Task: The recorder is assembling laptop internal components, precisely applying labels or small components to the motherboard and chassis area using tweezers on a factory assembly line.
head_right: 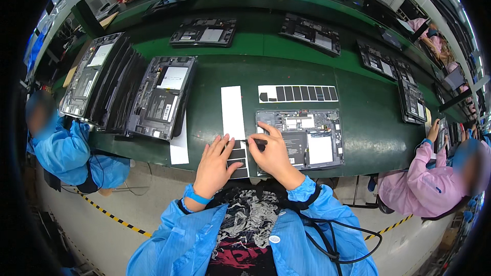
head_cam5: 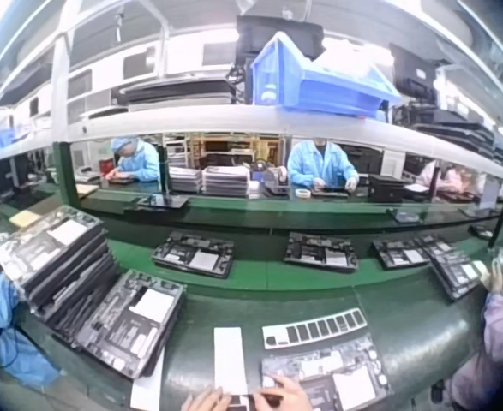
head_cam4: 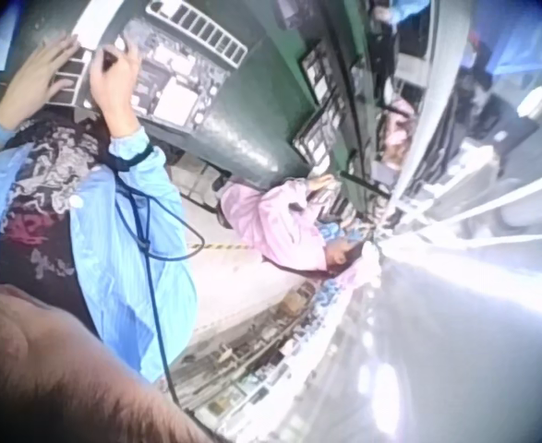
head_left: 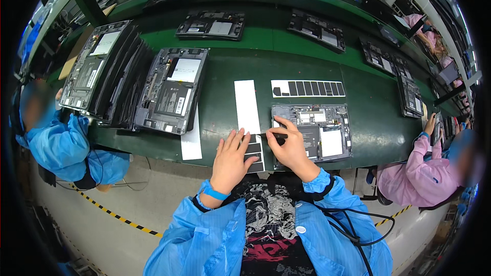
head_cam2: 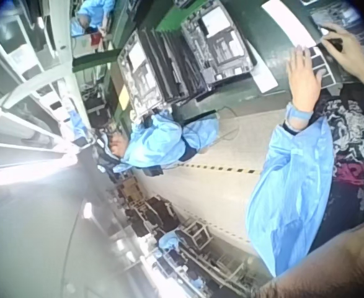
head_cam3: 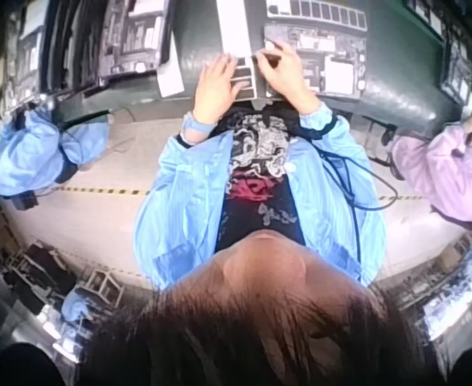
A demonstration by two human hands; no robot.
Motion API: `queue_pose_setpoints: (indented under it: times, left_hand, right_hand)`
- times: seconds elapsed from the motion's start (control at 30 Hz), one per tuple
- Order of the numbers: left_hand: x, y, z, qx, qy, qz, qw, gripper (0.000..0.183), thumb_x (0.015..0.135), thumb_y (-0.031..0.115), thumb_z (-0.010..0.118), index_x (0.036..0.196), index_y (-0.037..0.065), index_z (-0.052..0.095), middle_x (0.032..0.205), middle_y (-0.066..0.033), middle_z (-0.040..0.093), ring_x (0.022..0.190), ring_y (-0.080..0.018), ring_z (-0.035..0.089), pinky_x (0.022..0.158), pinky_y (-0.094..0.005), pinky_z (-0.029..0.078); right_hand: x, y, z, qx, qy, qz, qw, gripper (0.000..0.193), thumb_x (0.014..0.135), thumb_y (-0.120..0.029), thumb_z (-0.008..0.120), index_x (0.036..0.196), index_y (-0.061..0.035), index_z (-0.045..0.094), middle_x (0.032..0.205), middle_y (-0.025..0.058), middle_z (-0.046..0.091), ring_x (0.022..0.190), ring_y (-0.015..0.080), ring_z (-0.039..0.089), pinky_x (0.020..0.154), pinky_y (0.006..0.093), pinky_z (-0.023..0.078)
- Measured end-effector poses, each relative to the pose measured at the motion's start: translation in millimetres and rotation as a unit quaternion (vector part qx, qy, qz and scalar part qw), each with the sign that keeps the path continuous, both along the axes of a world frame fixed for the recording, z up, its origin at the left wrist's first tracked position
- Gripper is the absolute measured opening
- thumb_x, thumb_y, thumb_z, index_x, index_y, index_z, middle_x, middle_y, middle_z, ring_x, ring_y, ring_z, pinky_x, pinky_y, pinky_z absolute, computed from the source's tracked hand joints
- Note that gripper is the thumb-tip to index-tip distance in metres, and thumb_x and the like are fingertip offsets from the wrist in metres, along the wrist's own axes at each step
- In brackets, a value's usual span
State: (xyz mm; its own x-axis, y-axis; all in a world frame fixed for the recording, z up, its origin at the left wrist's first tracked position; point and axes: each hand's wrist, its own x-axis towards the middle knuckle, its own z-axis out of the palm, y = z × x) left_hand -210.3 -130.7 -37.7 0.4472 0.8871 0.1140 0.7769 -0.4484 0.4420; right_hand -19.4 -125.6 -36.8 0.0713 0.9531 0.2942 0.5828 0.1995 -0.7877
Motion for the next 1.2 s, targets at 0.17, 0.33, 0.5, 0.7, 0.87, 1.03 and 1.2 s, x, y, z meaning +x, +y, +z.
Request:
queue_pose_setpoints:
  times: [0.17,0.33,0.5,0.7,0.87,1.03,1.2]
  left_hand:
    - [2,2,1,0.006,0.025,-0.010,1.000,0.065,0.081,0.033,0.069,0.137,0.009,0.045,0.140,-0.0139,0.042,0.132,-0.0352,0.037,0.104,-0.0517,0.035]
    - [1,2,1,0.007,0.033,-0.011,0.999,0.065,0.081,0.034,0.068,0.137,0.009,0.045,0.140,-0.0140,0.041,0.132,-0.0347,0.037,0.104,-0.0515,0.035]
    - [0,3,0,0.014,0.037,-0.013,0.999,0.065,0.081,0.034,0.068,0.137,0.009,0.045,0.141,-0.0139,0.041,0.132,-0.0345,0.037,0.104,-0.0519,0.035]
    - [2,4,6,0.017,0.048,-0.022,0.998,0.065,0.081,0.035,0.067,0.137,0.009,0.045,0.141,-0.0136,0.041,0.132,-0.0343,0.037,0.105,-0.0519,0.034]
    - [4,3,4,0.025,0.053,-0.013,0.998,0.063,0.081,0.036,0.067,0.135,0.009,0.047,0.141,-0.0129,0.042,0.130,-0.0337,0.039,0.105,-0.0495,0.034]
    - [6,7,12,0.053,0.064,-0.015,0.996,0.060,0.081,0.034,0.067,0.132,0.008,0.050,0.139,-0.0147,0.043,0.127,-0.0337,0.041,0.103,-0.0469,0.035]
    - [22,25,28,0.040,0.022,-0.055,0.997,0.052,0.081,0.025,0.068,0.128,0.006,0.054,0.132,-0.0174,0.048,0.120,-0.0359,0.046,0.099,-0.0453,0.038]
  right_hand:
    - [1,3,1,-0.020,-0.002,0.003,1.000,0.018,0.080,-0.018,0.069,0.092,-0.0047,0.073,0.120,0.0207,0.059,0.107,0.0385,0.056,0.093,0.0430,0.044]
    - [1,1,1,-0.036,0.059,-0.013,0.998,0.018,0.080,-0.018,0.069,0.092,-0.0045,0.073,0.121,0.0205,0.059,0.109,0.0383,0.055,0.095,0.0430,0.043]
    - [-1,3,3,-0.016,-0.014,-0.002,1.000,0.019,0.079,-0.018,0.069,0.092,-0.0042,0.073,0.121,0.0199,0.059,0.110,0.0387,0.054,0.096,0.0435,0.042]
    - [1,3,6,0.000,-0.037,0.014,0.999,0.019,0.079,-0.016,0.069,0.094,-0.0043,0.073,0.118,0.0153,0.062,0.108,0.0342,0.057,0.098,0.0421,0.040]
    - [9,1,8,0.012,0.032,0.049,0.998,0.023,0.080,-0.014,0.069,0.100,-0.0042,0.072,0.112,0.0121,0.067,0.101,0.0238,0.063,0.097,0.0376,0.040]
    - [38,-11,21,-0.083,0.295,0.015,0.952,0.019,0.086,-0.010,0.066,0.101,0.0011,0.070,0.105,0.0116,0.069,0.094,0.0162,0.064,0.085,0.0290,0.049]
    - [110,9,35,-0.117,0.318,-0.047,0.940,0.025,0.090,-0.014,0.063,0.110,0.0024,0.064,0.092,0.0116,0.069,0.080,0.0175,0.068,0.065,0.0246,0.053]
